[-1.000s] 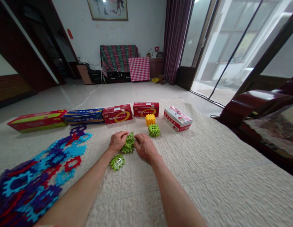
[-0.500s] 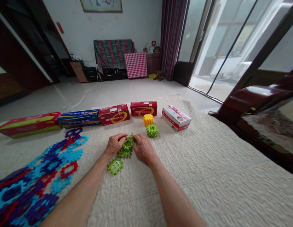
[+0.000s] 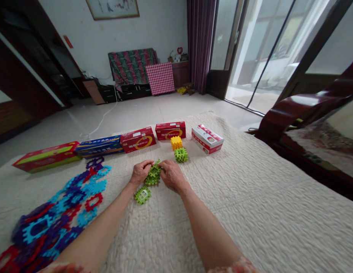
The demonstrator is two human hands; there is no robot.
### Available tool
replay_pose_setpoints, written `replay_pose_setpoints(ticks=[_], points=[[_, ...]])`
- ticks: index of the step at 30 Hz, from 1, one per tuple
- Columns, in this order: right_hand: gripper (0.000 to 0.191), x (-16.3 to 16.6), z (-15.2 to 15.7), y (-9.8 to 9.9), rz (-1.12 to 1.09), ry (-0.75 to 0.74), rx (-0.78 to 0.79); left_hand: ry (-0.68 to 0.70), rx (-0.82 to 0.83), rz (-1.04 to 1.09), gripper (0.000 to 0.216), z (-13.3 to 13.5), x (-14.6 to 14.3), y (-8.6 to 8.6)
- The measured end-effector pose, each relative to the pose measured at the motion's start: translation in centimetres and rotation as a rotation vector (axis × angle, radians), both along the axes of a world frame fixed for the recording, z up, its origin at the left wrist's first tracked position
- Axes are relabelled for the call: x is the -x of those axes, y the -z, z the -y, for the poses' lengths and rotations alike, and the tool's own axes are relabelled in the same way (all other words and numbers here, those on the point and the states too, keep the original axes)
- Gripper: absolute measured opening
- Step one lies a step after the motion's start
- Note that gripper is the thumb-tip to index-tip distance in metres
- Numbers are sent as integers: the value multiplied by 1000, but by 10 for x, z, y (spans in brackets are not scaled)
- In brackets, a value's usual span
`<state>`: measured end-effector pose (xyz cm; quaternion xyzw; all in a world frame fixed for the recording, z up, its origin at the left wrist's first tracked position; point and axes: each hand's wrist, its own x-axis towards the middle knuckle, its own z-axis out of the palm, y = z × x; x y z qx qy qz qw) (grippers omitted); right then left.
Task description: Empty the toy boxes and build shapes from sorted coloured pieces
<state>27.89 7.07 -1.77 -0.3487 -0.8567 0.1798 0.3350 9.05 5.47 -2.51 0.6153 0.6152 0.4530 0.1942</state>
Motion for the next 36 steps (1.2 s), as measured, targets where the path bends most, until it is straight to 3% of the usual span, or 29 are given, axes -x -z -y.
replay_pose_setpoints(ticks=[6,19,27,36], points=[[31,-1,1,0,-12,-11,-15,-24,-2,-16,26,2,-2,-4],[34,-1,4,0,-43,-7,-7,34,41,83,31,-2,5,6],[49,0,17,-8,-31,-221,-75,10,25,234,30,-4,5,5],[45,9,23,-13,58,-269,-115,-41,28,417,31,-5,6,8]])
